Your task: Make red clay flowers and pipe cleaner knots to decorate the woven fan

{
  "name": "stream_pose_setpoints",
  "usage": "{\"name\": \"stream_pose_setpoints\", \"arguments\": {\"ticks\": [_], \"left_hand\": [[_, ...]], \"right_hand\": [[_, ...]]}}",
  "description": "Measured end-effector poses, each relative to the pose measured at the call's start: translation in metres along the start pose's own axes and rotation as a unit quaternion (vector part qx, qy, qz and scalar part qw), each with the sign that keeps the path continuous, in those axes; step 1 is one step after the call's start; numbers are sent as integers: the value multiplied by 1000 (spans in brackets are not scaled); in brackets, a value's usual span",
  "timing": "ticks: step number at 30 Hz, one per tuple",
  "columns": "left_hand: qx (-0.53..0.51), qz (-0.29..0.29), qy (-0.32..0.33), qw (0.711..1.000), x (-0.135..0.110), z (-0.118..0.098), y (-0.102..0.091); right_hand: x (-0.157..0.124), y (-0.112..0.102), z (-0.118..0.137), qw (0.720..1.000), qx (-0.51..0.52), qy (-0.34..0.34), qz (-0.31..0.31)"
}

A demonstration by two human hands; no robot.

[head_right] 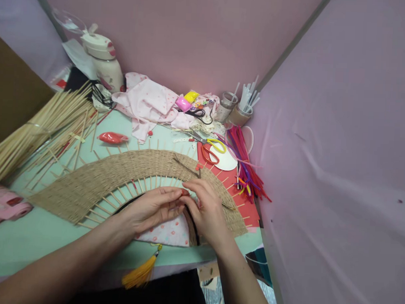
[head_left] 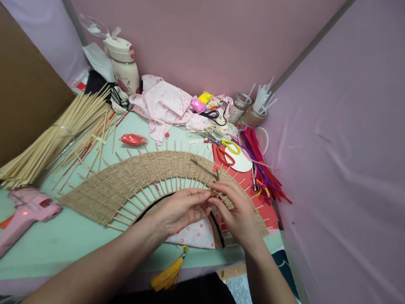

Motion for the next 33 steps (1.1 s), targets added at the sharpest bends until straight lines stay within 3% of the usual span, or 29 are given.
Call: {"name": "stream_pose_setpoints", "arguments": {"ticks": [8,13,17,33], "left_hand": [[9,7,41,999,2,-7,-1],[10,-27,33,999,-1,-8,-2],[27,-10,43,999,0,-10,2],[69,18,74,995,6,-4,5]], "right_hand": [[-6,-6,-9,1000,10,24,-8],[-6,-13,-5,1000,-5,16,-19],[-6,-17,-6,999,-5,17,-27],[-5,-5,-2,1000,-10,22,-3]]}}
Point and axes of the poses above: each hand's wrist, its own x-axis towards the middle knuckle, its own y-axis out of the palm, z = x × y, the point moved 10 cm from there along x, towards the middle knuckle, and after that the axes turned 9 degrees about y, right-handed, at the moved point
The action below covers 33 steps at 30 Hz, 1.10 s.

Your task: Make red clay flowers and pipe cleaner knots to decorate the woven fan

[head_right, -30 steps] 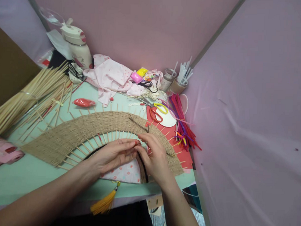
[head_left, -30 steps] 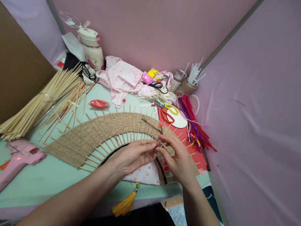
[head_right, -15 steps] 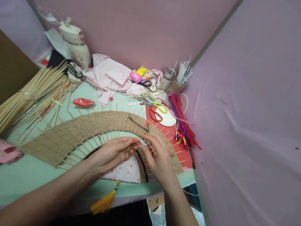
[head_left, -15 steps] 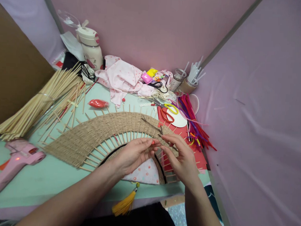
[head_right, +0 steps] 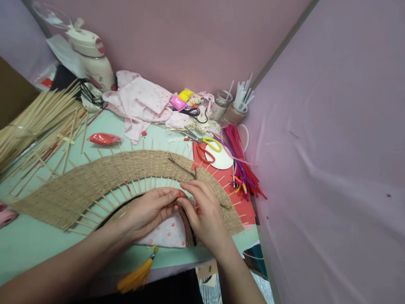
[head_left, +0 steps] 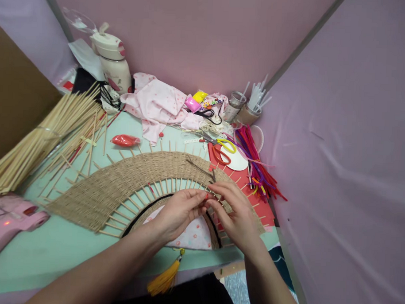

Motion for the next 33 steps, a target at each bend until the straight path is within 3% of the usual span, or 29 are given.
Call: {"name": "stream_pose_setpoints", "arguments": {"ticks": [10,17,23,29,33], "left_hand": [[13,8,-24,1000,3,1,3],[48,-43,-40,997,0,3,-12],[84,-49,-23,995,2,4,-16],[104,-44,-22,993,1,5,-17],[121,-44,-27,991,1,2,-16]], "right_hand": [[6,2,-1,999,41,5,20],[40,-18,-65,993,-23,113,-29],[74,3,-94,985,-136,97,38],[81,16,-107,974,-189,116,51],[81,20,-104,972,-210,86,63]]}}
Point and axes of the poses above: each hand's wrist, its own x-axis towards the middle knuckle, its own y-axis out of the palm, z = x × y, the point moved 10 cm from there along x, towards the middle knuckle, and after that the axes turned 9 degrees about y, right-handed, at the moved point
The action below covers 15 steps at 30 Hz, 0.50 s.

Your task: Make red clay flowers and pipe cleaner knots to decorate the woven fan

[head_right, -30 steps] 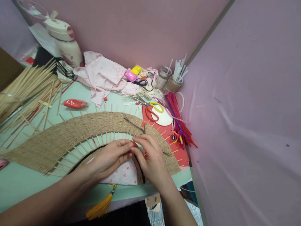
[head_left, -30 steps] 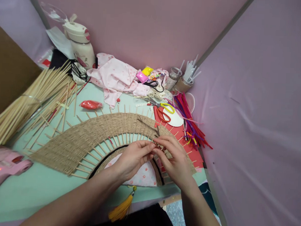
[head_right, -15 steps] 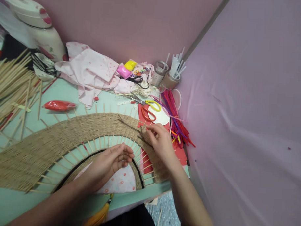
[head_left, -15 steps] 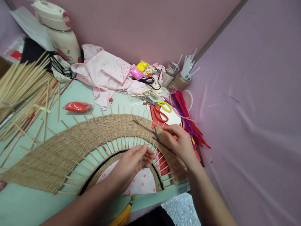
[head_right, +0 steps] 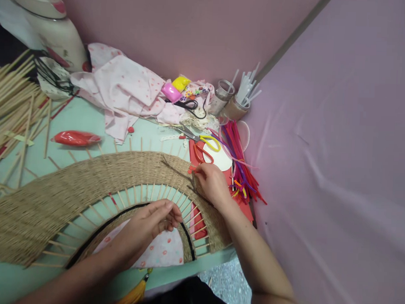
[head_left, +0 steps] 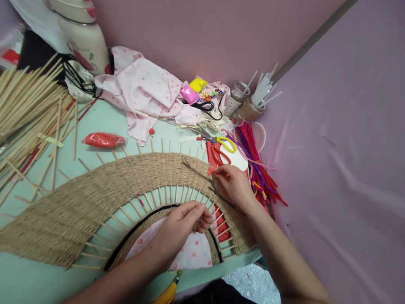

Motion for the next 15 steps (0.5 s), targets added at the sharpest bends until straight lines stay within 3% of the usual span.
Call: {"name": "stream_pose_setpoints", "arguments": {"ticks": [7,15], "left_hand": [[15,-3,-4,1000,0,-2,1],[12,10,2,1000,0,-3,3]], "right_hand": [[-3,0,7,999,-1,-32,-6],[-9,5,15,996,-79,-47,-21]]}}
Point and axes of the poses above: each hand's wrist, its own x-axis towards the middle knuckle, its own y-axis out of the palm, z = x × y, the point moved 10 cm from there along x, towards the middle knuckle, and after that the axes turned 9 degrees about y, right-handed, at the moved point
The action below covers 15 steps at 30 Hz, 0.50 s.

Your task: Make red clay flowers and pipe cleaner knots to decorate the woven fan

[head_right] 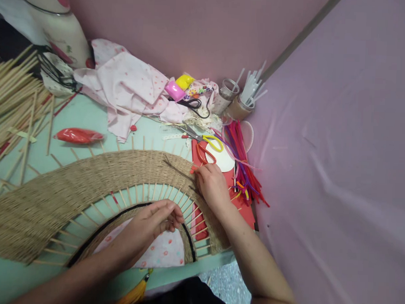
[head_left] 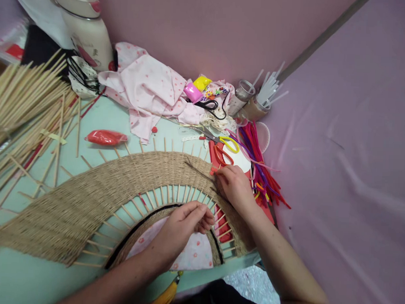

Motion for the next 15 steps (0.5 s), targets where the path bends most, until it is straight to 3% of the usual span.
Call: {"name": "stream_pose_setpoints", "arguments": {"ticks": [5,15], "left_hand": [[-3,-1,-2,1000,0,0,0],[-11,0,-1,1000,1,3,-1]], "right_hand": [[-3,0,3,999,-39,9,-14],[-15,3,18,988,-147,-44,-33]]}}
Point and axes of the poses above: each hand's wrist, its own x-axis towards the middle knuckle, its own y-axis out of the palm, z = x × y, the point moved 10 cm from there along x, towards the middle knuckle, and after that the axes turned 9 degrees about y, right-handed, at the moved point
